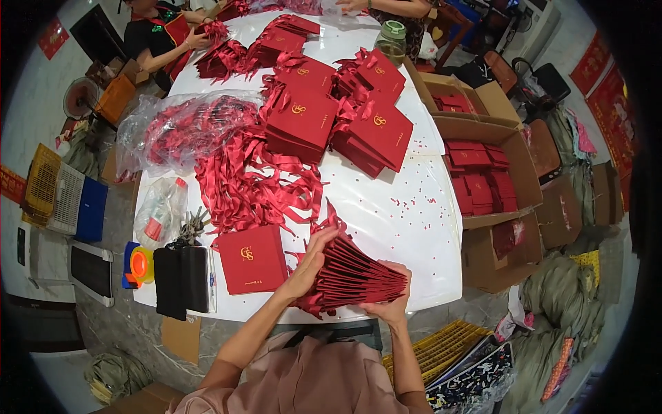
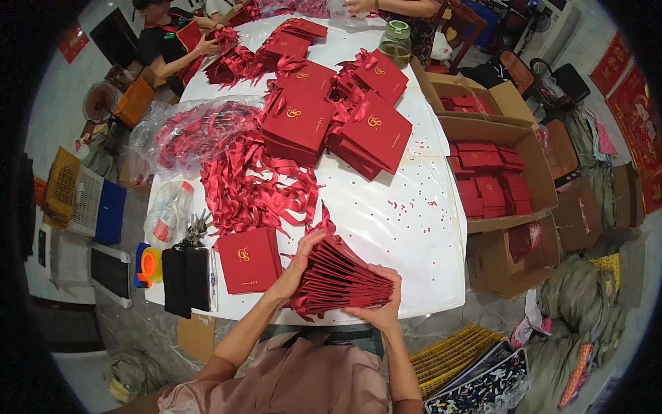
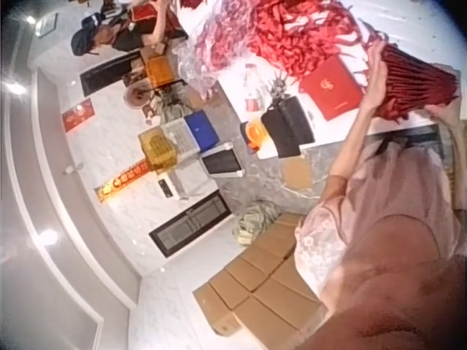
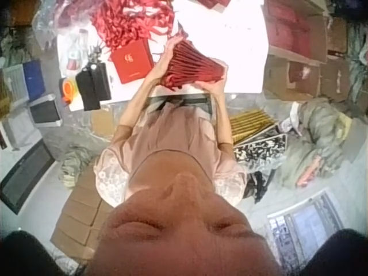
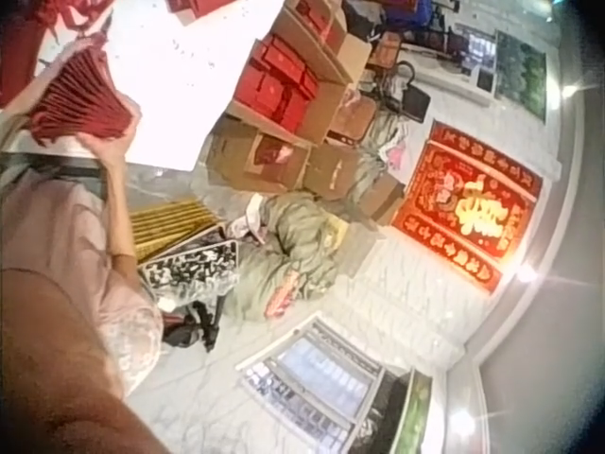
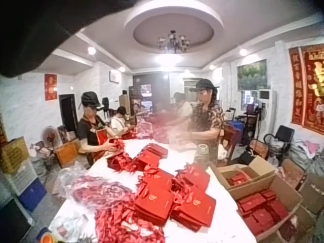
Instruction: The person attaches ribbon handles to gift bags by hand, gathers and organizes the assembled bags into a stack, and attaches ribbons to additional gift bags.
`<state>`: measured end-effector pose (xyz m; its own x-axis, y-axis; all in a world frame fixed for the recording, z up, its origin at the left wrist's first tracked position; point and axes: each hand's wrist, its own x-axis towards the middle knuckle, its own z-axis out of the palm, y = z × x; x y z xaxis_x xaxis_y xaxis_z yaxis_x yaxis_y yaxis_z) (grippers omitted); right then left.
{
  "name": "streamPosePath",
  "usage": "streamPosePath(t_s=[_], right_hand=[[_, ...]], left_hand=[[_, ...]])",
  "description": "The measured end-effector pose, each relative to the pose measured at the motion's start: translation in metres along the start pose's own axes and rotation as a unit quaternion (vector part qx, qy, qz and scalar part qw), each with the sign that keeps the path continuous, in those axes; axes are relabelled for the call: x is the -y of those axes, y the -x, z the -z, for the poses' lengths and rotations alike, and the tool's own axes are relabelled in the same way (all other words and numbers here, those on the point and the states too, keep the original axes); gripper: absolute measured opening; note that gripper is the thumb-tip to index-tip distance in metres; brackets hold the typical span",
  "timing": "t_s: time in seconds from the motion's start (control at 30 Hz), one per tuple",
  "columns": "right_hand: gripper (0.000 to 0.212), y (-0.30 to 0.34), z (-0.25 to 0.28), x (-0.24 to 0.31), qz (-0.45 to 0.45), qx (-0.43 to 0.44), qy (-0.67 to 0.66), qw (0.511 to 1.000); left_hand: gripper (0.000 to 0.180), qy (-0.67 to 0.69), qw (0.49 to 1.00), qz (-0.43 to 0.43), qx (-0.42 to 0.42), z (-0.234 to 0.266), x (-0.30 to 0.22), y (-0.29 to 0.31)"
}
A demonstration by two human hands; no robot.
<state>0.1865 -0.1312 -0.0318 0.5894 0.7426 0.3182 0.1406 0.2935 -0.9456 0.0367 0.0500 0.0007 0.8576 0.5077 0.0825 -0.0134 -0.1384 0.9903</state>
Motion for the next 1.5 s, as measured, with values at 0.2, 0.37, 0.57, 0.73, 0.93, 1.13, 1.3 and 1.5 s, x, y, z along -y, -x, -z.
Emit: streamPosePath(t_s=[0.2, 0.37, 0.57, 0.73, 0.93, 1.13, 1.3, 1.5], right_hand=[[0.101, 0.003, -0.013, 0.009, -0.043, -0.041, -0.056, 0.997], [0.101, 0.002, -0.014, 0.008, -0.038, -0.042, -0.055, 0.997], [0.098, 0.002, -0.010, 0.006, -0.020, -0.021, -0.016, 0.999], [0.091, 0.003, -0.011, 0.006, -0.023, -0.035, -0.033, 0.999], [0.091, 0.006, -0.011, -0.001, -0.035, -0.050, -0.023, 0.998], [0.101, -0.001, -0.003, 0.007, -0.022, -0.015, -0.035, 0.999], [0.107, 0.002, -0.015, 0.008, -0.031, -0.064, -0.083, 0.994], [0.109, 0.004, -0.009, 0.000, -0.023, -0.024, -0.057, 0.998]], left_hand=[[0.086, 0.026, 1.000, 0.003, 0.012, -0.007, -0.004, -0.009], [0.087, 0.027, 0.999, 0.026, 0.008, -0.007, -0.015, -0.010], [0.105, 0.117, 0.991, 0.029, 0.056, 0.006, -0.007, -0.008], [0.147, 0.036, 0.990, -0.026, 0.137, 0.022, -0.006, 0.003], [0.139, -0.126, 0.986, -0.024, 0.106, 0.007, -0.030, 0.015], [0.127, -0.093, 0.995, -0.015, 0.031, -0.002, -0.017, 0.022], [0.127, -0.124, 0.990, -0.049, 0.036, -0.007, -0.020, 0.018], [0.144, -0.123, 0.988, -0.071, 0.056, 0.004, -0.013, 0.016]])
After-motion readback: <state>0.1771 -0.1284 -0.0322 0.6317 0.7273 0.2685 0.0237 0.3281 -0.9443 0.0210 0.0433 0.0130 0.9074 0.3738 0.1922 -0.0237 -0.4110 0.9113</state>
